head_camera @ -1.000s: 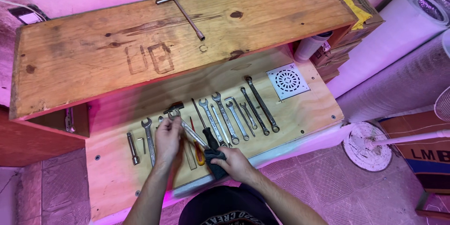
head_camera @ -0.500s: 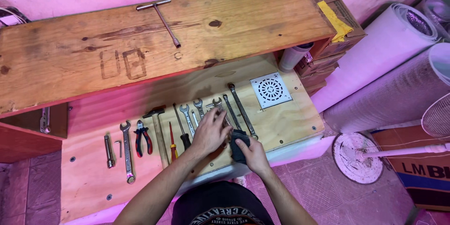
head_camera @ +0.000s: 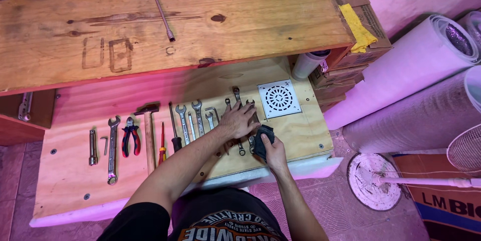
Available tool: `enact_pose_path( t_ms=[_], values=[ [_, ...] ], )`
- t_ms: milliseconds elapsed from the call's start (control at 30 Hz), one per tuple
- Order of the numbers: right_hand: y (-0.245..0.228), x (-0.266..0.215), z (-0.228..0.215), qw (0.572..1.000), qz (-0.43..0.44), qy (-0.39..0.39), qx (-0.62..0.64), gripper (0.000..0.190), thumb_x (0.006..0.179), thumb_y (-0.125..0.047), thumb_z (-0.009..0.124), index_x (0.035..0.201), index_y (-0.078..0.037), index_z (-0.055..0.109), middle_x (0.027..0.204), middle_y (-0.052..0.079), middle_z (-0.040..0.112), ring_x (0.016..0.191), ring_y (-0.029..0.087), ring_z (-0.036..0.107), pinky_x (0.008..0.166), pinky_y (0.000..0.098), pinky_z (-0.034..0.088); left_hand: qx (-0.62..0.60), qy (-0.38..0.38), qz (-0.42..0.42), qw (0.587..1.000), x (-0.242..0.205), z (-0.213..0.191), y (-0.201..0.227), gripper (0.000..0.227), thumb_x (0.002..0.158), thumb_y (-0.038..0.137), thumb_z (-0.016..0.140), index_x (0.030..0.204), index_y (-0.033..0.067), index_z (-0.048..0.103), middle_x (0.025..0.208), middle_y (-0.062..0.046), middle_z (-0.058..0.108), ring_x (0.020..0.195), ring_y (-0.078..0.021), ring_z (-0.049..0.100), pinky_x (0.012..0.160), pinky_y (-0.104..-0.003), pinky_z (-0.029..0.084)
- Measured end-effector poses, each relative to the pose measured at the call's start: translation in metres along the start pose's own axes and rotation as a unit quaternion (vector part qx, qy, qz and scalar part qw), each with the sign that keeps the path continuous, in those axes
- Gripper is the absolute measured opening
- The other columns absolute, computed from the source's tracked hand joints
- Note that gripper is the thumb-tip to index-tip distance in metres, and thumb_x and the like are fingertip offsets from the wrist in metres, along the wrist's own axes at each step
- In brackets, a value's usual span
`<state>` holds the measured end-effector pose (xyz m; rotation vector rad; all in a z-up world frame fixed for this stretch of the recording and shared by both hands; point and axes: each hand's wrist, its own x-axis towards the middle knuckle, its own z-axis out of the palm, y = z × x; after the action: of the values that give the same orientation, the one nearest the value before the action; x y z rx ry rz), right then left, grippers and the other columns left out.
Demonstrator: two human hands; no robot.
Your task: The person wipes multiple hand tools with a black cloth on a wooden workbench. They handle wrenches, pliers, a hammer, and screwdrivers one by one, wiping each tool and placing it back on the bench. The person also wipes the workbench surface with the cloth.
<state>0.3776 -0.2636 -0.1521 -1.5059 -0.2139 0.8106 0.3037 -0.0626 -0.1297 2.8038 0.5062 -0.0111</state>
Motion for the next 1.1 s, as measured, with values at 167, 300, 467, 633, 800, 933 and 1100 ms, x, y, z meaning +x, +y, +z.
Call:
enact_pose_path(
  t_ms=[167, 300, 467, 633, 800, 933, 1100],
  values=[
    [0.000, 0.013, 0.000, 1.000, 0.012, -0.020, 0.002, 0.032, 0.108, -0.033, 0.081, 0.094, -0.005, 0.073, 0.067, 0.007, 0.071, 0.057, 0.016, 0.072, 0.051, 0.0303, 0.065, 0.050, -0.088, -0.040, 0.994, 0.014, -0.002, -0.006, 0.086, 0.111, 0.080, 0.036, 0.175, 0.0250, 0.044, 0.182, -0.006, 0.044, 0.170, -0.0470, 0.029, 0.131, -0.073, 0.027],
    [0.039, 0.040, -0.021, 1.000, 0.020, -0.018, -0.005, 0.032, 0.107, -0.033, 0.083, 0.097, -0.004, 0.075, 0.069, 0.008, 0.073, 0.058, 0.018, 0.075, 0.051, 0.0331, 0.067, 0.061, -0.126, -0.042, 0.989, 0.017, -0.003, -0.005, 0.095, 0.109, 0.086, 0.029, 0.178, 0.0204, 0.040, 0.185, -0.008, 0.040, 0.173, -0.0458, 0.023, 0.135, -0.074, 0.018],
    [0.034, 0.017, -0.022, 0.996, 0.037, -0.020, -0.081, 0.035, 0.105, -0.034, 0.085, 0.102, -0.001, 0.079, 0.072, 0.011, 0.072, 0.060, 0.019, 0.072, 0.051, 0.0350, 0.065, 0.094, -0.136, -0.043, 0.985, 0.017, 0.001, 0.000, 0.104, 0.104, 0.092, 0.028, 0.178, 0.0195, 0.038, 0.185, -0.009, 0.039, 0.173, -0.0428, 0.025, 0.134, -0.075, 0.016],
    [0.033, -0.003, -0.023, 0.988, 0.042, 0.003, -0.145, 0.033, 0.104, -0.033, 0.084, 0.109, 0.000, 0.083, 0.077, 0.011, 0.071, 0.066, 0.020, 0.069, 0.054, 0.0331, 0.061, 0.105, -0.137, -0.049, 0.984, 0.023, 0.014, 0.008, 0.107, 0.102, 0.092, 0.038, 0.176, 0.0153, 0.040, 0.184, -0.013, 0.041, 0.172, -0.0411, 0.027, 0.134, -0.075, 0.015],
    [0.050, 0.005, -0.051, 0.934, 0.027, 0.001, -0.355, 0.046, 0.105, -0.049, 0.079, 0.131, -0.012, 0.086, 0.110, 0.023, 0.086, 0.112, 0.042, 0.082, 0.091, 0.0544, 0.065, 0.121, -0.105, -0.049, 0.986, 0.022, 0.015, 0.016, 0.107, 0.095, 0.087, 0.057, 0.169, 0.0107, 0.051, 0.176, -0.017, 0.052, 0.169, -0.0387, 0.035, 0.133, -0.073, 0.020],
    [0.030, -0.018, -0.050, 0.935, 0.025, -0.002, -0.355, 0.044, 0.104, -0.040, 0.067, 0.133, -0.010, 0.081, 0.125, 0.012, 0.089, 0.118, 0.030, 0.081, 0.101, 0.0398, 0.059, 0.109, -0.198, -0.077, 0.971, 0.025, -0.014, 0.027, 0.110, 0.103, 0.082, 0.055, 0.179, 0.0075, 0.026, 0.188, -0.021, 0.020, 0.175, -0.0395, 0.013, 0.137, -0.069, 0.009],
    [-0.003, -0.046, -0.060, 0.972, 0.016, 0.028, -0.231, 0.035, 0.105, -0.033, 0.073, 0.121, -0.004, 0.084, 0.103, 0.010, 0.088, 0.095, 0.018, 0.077, 0.087, 0.0350, 0.064, 0.123, -0.221, -0.079, 0.964, 0.029, -0.013, 0.033, 0.114, 0.103, 0.084, 0.056, 0.179, 0.0047, 0.024, 0.188, -0.024, 0.018, 0.174, -0.0413, 0.013, 0.138, -0.069, 0.008]
  ],
)
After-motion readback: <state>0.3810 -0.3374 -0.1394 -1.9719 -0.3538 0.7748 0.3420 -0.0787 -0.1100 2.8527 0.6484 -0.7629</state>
